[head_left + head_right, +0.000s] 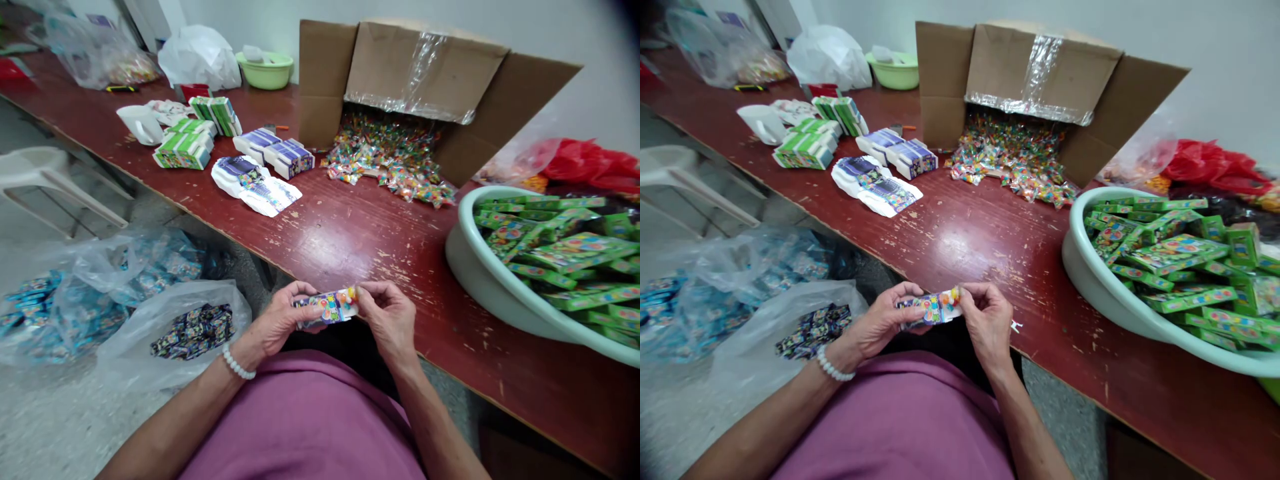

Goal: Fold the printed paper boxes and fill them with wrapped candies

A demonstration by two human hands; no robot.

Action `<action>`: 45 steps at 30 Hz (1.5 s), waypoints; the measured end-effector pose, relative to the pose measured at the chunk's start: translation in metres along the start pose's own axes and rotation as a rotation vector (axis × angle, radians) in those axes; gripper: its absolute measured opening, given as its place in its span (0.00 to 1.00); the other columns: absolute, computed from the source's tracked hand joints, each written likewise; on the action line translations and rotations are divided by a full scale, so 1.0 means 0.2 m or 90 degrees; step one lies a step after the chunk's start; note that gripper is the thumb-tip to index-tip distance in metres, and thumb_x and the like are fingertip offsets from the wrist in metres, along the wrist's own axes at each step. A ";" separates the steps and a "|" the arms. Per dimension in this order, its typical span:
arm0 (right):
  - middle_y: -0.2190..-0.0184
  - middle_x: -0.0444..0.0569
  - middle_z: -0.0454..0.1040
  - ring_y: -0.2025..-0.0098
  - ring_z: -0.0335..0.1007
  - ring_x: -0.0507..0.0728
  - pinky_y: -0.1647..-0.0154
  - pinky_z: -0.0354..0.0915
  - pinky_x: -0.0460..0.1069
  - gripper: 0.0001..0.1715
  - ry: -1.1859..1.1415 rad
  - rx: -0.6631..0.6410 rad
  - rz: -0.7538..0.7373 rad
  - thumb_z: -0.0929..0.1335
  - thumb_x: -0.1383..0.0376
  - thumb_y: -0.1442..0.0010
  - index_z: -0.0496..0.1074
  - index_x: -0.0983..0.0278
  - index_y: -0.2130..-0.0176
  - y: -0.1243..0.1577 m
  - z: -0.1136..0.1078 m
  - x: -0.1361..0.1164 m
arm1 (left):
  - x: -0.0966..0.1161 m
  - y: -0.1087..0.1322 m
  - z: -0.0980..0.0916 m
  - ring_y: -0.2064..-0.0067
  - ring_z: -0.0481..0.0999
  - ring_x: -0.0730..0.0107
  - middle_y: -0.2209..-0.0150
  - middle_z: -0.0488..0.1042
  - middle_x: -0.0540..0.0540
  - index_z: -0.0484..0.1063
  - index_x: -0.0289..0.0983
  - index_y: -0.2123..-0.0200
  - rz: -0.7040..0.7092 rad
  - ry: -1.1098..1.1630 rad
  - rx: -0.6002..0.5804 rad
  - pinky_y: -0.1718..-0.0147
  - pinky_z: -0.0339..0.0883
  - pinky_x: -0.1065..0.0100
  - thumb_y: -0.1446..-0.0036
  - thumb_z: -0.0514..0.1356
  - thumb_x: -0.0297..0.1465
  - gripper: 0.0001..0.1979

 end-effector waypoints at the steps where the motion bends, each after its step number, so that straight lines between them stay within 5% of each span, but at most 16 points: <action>1: 0.73 0.46 0.77 0.74 0.72 0.52 0.72 0.68 0.47 0.11 0.046 0.004 -0.040 0.73 0.58 0.44 0.76 0.65 0.67 0.00 0.00 0.00 | -0.02 0.00 0.00 0.64 0.78 0.65 0.62 0.77 0.46 0.70 0.36 0.58 -0.022 -0.020 -0.033 0.69 0.77 0.64 0.58 0.75 0.29 0.24; 6: 0.71 0.46 0.76 0.71 0.71 0.52 0.69 0.65 0.46 0.04 0.289 0.020 -0.352 0.68 0.69 0.41 0.76 0.63 0.66 0.01 -0.01 -0.04 | -0.06 0.00 0.03 0.68 0.75 0.73 0.65 0.75 0.47 0.72 0.34 0.59 -0.074 -0.081 -0.179 0.69 0.73 0.70 0.57 0.74 0.29 0.22; 10: 0.73 0.44 0.74 0.73 0.69 0.50 0.71 0.63 0.45 0.06 0.314 -0.011 -0.440 0.67 0.71 0.38 0.74 0.64 0.66 0.02 -0.01 -0.06 | -0.05 0.00 0.07 0.70 0.76 0.73 0.62 0.73 0.49 0.65 0.39 0.55 -0.026 -0.050 -0.201 0.71 0.70 0.71 0.47 0.69 0.36 0.20; 14: 0.72 0.44 0.76 0.70 0.69 0.52 0.67 0.63 0.47 0.07 0.289 -0.107 -0.404 0.67 0.69 0.36 0.75 0.62 0.67 0.03 0.01 -0.06 | -0.03 0.01 0.08 0.69 0.72 0.78 0.63 0.70 0.51 0.64 0.39 0.56 0.054 -0.152 -0.190 0.70 0.66 0.75 0.42 0.65 0.37 0.16; 18: 0.67 0.46 0.78 0.65 0.72 0.55 0.62 0.66 0.49 0.09 0.193 -0.221 -0.242 0.67 0.62 0.35 0.78 0.59 0.60 0.04 0.00 -0.07 | -0.01 0.01 0.09 0.68 0.71 0.74 0.64 0.70 0.50 0.67 0.39 0.55 0.076 -0.157 -0.130 0.72 0.69 0.73 0.43 0.65 0.38 0.16; 22: 0.57 0.49 0.77 0.61 0.73 0.55 0.60 0.70 0.49 0.17 -0.028 -0.147 -0.051 0.70 0.56 0.38 0.74 0.60 0.52 0.03 -0.01 -0.08 | 0.00 0.00 0.09 0.72 0.74 0.68 0.67 0.75 0.44 0.71 0.36 0.54 0.015 -0.023 -0.066 0.76 0.70 0.70 0.38 0.54 0.50 0.23; 24: 0.59 0.48 0.77 0.62 0.73 0.54 0.61 0.71 0.48 0.22 -0.087 -0.120 0.010 0.75 0.55 0.45 0.73 0.61 0.54 0.02 0.00 -0.07 | 0.01 0.00 0.11 0.70 0.76 0.65 0.67 0.76 0.44 0.72 0.36 0.56 0.012 0.004 -0.058 0.77 0.70 0.69 0.40 0.57 0.49 0.22; 28: 0.63 0.47 0.78 0.65 0.73 0.54 0.65 0.71 0.48 0.25 -0.154 -0.229 0.091 0.77 0.54 0.49 0.73 0.61 0.55 0.02 0.06 -0.05 | 0.01 0.01 0.13 0.69 0.74 0.66 0.67 0.75 0.47 0.74 0.38 0.58 0.063 -0.020 -0.044 0.79 0.69 0.72 0.46 0.64 0.43 0.17; 31: 0.65 0.48 0.79 0.67 0.74 0.54 0.67 0.71 0.47 0.15 -0.098 -0.262 0.038 0.74 0.55 0.44 0.77 0.62 0.60 0.03 0.09 -0.05 | 0.00 0.01 0.13 0.72 0.72 0.69 0.69 0.73 0.49 0.73 0.37 0.59 0.083 -0.021 -0.022 0.81 0.68 0.73 0.47 0.66 0.44 0.19; 34: 0.65 0.49 0.80 0.66 0.75 0.55 0.67 0.70 0.47 0.07 -0.014 -0.224 -0.143 0.71 0.60 0.39 0.80 0.60 0.64 0.02 0.08 -0.04 | 0.00 0.00 0.11 0.71 0.75 0.68 0.66 0.74 0.49 0.71 0.39 0.55 0.052 0.051 -0.039 0.81 0.70 0.72 0.46 0.66 0.45 0.21; 39: 0.63 0.49 0.82 0.63 0.79 0.56 0.62 0.72 0.47 0.09 0.065 -0.277 -0.351 0.69 0.66 0.36 0.80 0.57 0.58 0.00 0.05 -0.06 | 0.01 0.00 0.10 0.74 0.75 0.68 0.67 0.75 0.46 0.72 0.38 0.53 -0.075 0.164 -0.097 0.82 0.70 0.71 0.43 0.62 0.48 0.22; 42: 0.65 0.49 0.81 0.61 0.79 0.58 0.61 0.73 0.48 0.08 0.085 -0.313 -0.317 0.69 0.63 0.36 0.80 0.58 0.64 0.00 0.04 -0.08 | 0.00 0.01 0.11 0.76 0.73 0.71 0.69 0.74 0.47 0.73 0.37 0.55 -0.068 0.131 -0.059 0.82 0.67 0.73 0.42 0.62 0.43 0.18; 45: 0.70 0.49 0.79 0.67 0.77 0.57 0.65 0.72 0.48 0.11 0.057 -0.309 -0.182 0.71 0.59 0.40 0.77 0.61 0.70 -0.01 0.05 -0.08 | 0.00 0.01 0.13 0.74 0.73 0.70 0.69 0.74 0.47 0.76 0.37 0.57 -0.036 0.093 -0.018 0.82 0.66 0.73 0.44 0.62 0.45 0.19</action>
Point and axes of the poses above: each hand's wrist, its own y-axis away from the middle knuckle, its own z-axis out of the palm, x = y × z, the point moved 1 cm from there along -y, towards the middle knuckle
